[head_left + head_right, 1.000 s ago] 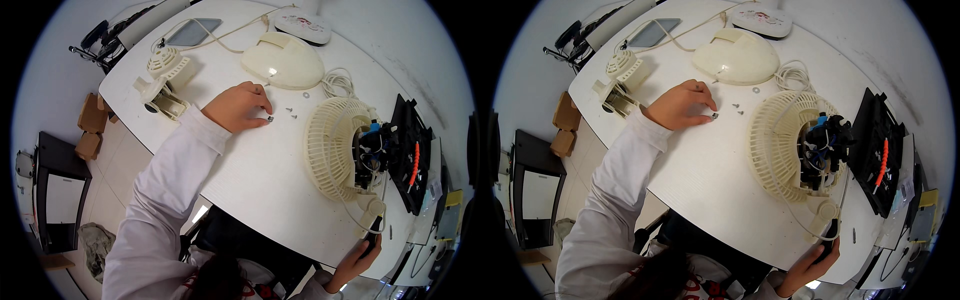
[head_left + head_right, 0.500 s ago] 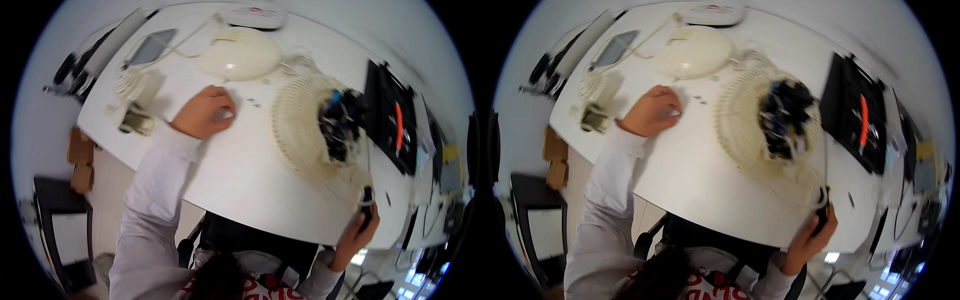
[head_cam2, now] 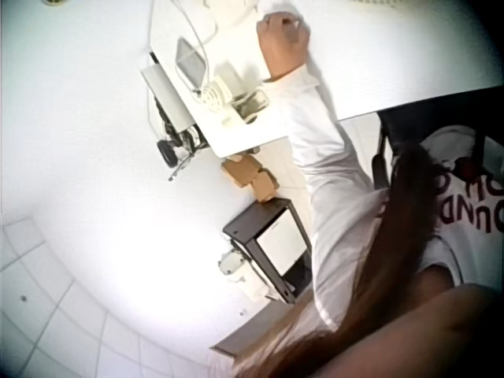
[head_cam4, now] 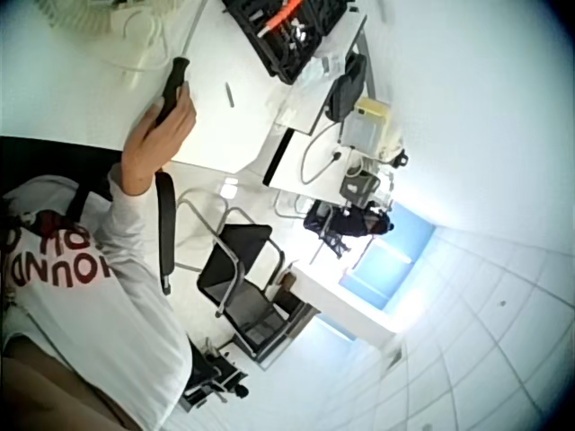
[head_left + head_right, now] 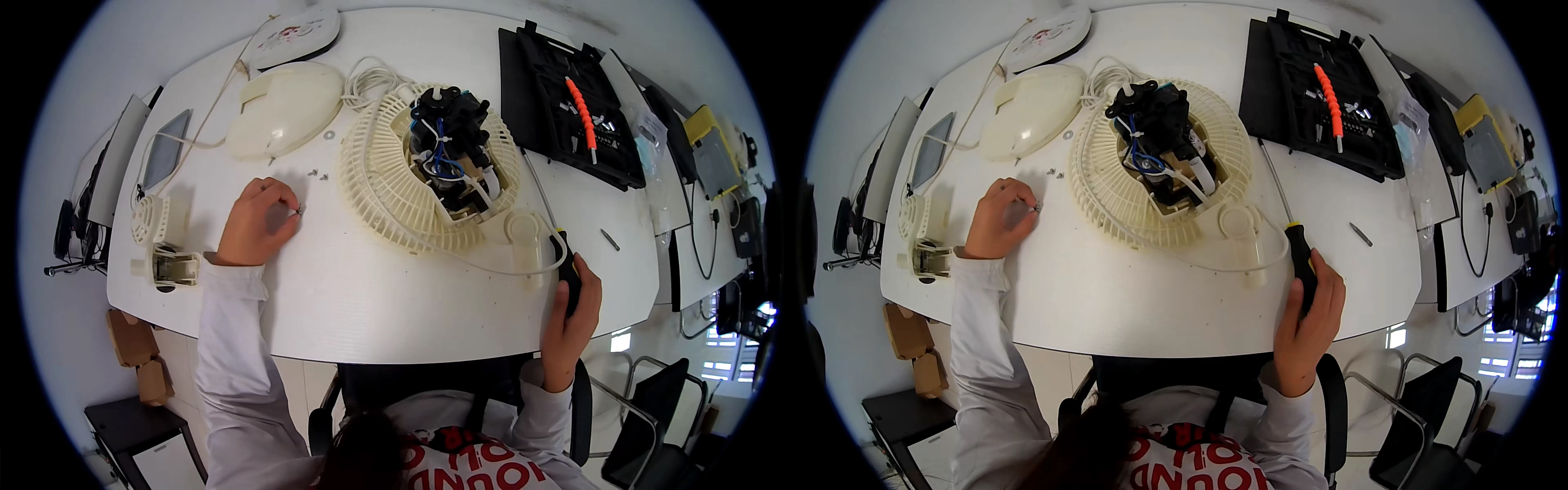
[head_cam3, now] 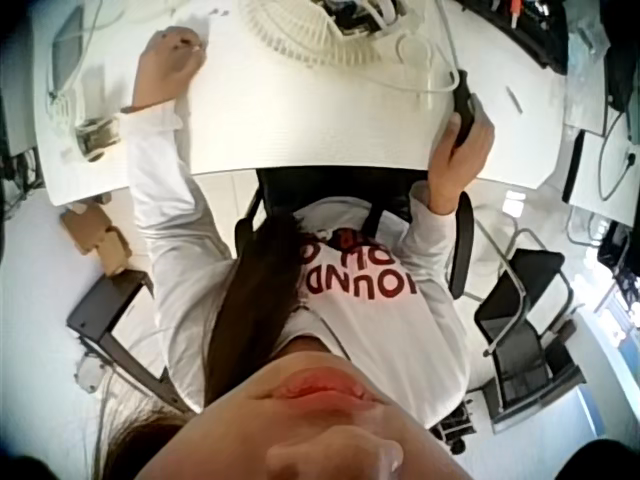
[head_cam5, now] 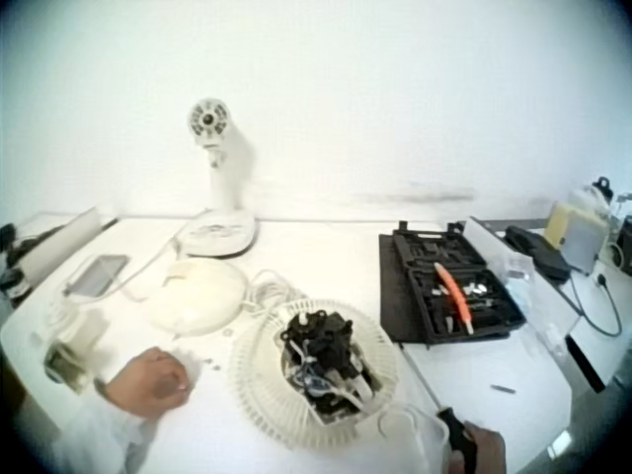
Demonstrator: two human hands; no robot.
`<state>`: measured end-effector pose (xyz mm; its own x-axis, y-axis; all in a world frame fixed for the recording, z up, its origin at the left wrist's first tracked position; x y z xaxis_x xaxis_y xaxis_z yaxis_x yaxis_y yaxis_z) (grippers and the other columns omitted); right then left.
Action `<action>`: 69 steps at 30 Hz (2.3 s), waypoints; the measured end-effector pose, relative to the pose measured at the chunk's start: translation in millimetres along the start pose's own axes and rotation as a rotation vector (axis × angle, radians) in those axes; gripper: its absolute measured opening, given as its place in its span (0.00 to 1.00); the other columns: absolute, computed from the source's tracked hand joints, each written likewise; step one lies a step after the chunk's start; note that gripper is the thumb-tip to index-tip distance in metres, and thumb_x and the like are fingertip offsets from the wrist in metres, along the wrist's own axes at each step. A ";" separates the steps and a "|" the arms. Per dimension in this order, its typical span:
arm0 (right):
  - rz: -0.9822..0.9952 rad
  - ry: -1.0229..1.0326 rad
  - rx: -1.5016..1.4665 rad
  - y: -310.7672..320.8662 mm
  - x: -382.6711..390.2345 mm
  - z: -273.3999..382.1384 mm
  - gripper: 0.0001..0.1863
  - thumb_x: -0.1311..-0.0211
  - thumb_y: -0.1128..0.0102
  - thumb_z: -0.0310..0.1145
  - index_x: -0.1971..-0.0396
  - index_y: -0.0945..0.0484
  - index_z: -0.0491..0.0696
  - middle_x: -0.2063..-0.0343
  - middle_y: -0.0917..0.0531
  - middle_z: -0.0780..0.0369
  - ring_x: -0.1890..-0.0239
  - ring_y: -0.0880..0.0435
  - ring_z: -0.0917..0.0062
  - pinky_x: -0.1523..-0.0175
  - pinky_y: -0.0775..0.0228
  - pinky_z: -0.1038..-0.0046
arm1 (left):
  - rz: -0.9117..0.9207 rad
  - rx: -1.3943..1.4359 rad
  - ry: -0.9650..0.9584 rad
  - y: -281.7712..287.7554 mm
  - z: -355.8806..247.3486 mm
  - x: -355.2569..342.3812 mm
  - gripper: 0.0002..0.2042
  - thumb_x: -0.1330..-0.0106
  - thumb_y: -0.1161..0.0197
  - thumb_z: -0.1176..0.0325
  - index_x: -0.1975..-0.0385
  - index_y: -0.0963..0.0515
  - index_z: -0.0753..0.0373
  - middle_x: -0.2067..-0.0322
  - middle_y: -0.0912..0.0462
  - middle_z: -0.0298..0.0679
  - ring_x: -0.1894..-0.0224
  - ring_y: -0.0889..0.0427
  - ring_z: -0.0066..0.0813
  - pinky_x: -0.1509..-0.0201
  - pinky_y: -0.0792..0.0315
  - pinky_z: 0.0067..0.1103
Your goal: The person uses a screwdriver to tighten screws on the internal motor assembly of a disassembled white fan. They repeatedly pick up screws from the table, insert them into the motor housing, and turn the screwdriver to secure them.
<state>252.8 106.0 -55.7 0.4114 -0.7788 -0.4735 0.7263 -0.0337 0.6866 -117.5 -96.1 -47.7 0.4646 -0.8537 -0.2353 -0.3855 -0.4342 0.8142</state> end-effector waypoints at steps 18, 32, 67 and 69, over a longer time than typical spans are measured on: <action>-0.023 0.036 0.028 0.4 -0.8 -0.6 0.19 0.31 0.46 0.29 0.42 0.26 0.42 0.52 0.21 0.51 0.51 0.21 0.58 0.45 0.30 0.66 | -0.029 0.003 -0.065 -0.8 -1.0 0.2 0.08 0.48 0.36 0.79 0.68 0.24 0.64 0.66 0.20 0.39 0.57 0.22 0.39 0.52 0.26 0.27; -0.273 -0.161 -0.474 18.1 13.8 -33.8 0.23 0.34 0.40 0.27 0.39 0.30 0.40 0.45 0.24 0.56 0.51 0.20 0.71 0.44 0.30 0.72 | -0.078 0.841 -0.007 -2.0 9.2 2.2 0.05 0.36 0.40 0.79 0.62 0.25 0.66 0.62 0.20 0.38 0.58 0.21 0.27 0.49 0.27 0.25; 0.418 -0.080 -0.915 -14.4 26.7 22.8 0.19 0.43 0.35 0.22 0.51 0.24 0.44 0.51 0.20 0.51 0.47 0.21 0.68 0.44 0.29 0.72 | 0.213 1.073 0.034 -26.6 -38.2 11.0 0.07 0.39 0.33 0.79 0.66 0.23 0.61 0.62 0.20 0.36 0.54 0.23 0.26 0.45 0.30 0.25; 0.435 -0.104 -0.931 -14.2 26.9 21.9 0.19 0.43 0.34 0.22 0.51 0.25 0.44 0.51 0.20 0.51 0.47 0.21 0.68 0.43 0.29 0.72 | 0.215 1.074 0.034 -26.8 -37.6 11.3 0.07 0.39 0.33 0.79 0.65 0.23 0.62 0.62 0.20 0.36 0.54 0.23 0.26 0.45 0.30 0.25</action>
<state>241.4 71.8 -66.1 0.7229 -0.6596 -0.2060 0.6829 0.7274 0.0671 -72.0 -83.3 -52.2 0.3195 -0.9405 -0.1157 -0.9475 -0.3152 -0.0541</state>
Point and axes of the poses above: each hand's wrist, its own x-axis away from the middle knuckle, its own y-axis out of the back of the hand, z = x × y, the point moved 6 cm from there along -x, towards the middle knuckle
